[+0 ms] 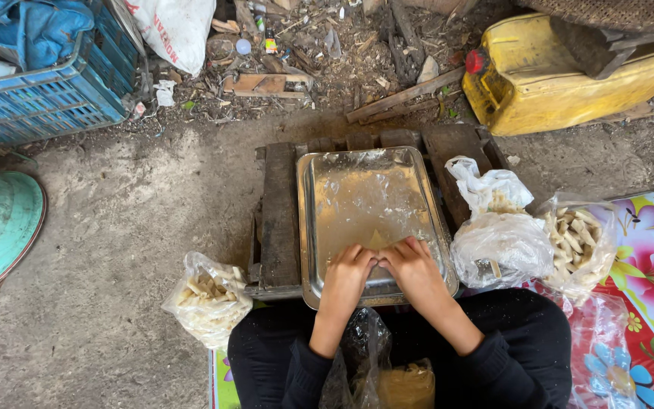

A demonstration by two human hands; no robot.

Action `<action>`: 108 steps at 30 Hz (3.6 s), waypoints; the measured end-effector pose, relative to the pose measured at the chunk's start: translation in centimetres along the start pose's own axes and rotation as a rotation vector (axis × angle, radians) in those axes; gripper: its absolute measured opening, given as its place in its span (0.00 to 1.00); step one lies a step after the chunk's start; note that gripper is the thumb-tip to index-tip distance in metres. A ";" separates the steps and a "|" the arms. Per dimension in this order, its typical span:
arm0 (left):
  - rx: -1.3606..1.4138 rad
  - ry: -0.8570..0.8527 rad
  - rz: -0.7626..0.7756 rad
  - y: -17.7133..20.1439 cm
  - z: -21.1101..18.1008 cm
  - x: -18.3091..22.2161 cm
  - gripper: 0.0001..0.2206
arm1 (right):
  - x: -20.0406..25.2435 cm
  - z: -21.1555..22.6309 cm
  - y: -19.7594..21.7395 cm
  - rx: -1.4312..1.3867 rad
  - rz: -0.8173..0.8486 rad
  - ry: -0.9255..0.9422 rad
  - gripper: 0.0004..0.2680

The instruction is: The person fills thin dough sheets with a mixture and folds them into triangular shapes on a tray, placing the completed items into plastic bags.

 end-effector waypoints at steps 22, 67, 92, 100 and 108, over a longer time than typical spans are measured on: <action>0.070 -0.020 -0.052 0.2 -0.2 -0.4 0.09 | -1.0 -0.5 -0.6 0.008 0.004 -0.027 0.05; -0.150 0.077 -0.075 -1.0 0.2 -1.5 0.14 | -3.1 -0.4 1.4 -0.009 -0.290 -0.222 0.07; 1.718 0.640 -0.113 -2.6 2.4 2.3 0.10 | 3.1 -0.1 0.9 0.023 -0.434 0.023 0.24; -0.049 0.471 -0.736 14.2 6.6 7.0 0.06 | 4.4 -3.9 1.6 -0.173 -0.556 -0.307 0.19; -0.206 0.763 -0.817 20.1 10.0 13.3 0.10 | 4.5 -4.4 1.5 -0.203 -0.561 -0.334 0.15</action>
Point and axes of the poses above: each hand's wrist, its own x-axis away from the middle knuckle, its own y-axis out of the back of the hand, z = x × y, the point moved 3 cm from there along -x, towards the middle knuckle, and after that the axes turned 11 degrees about x, right-handed, at the moved point
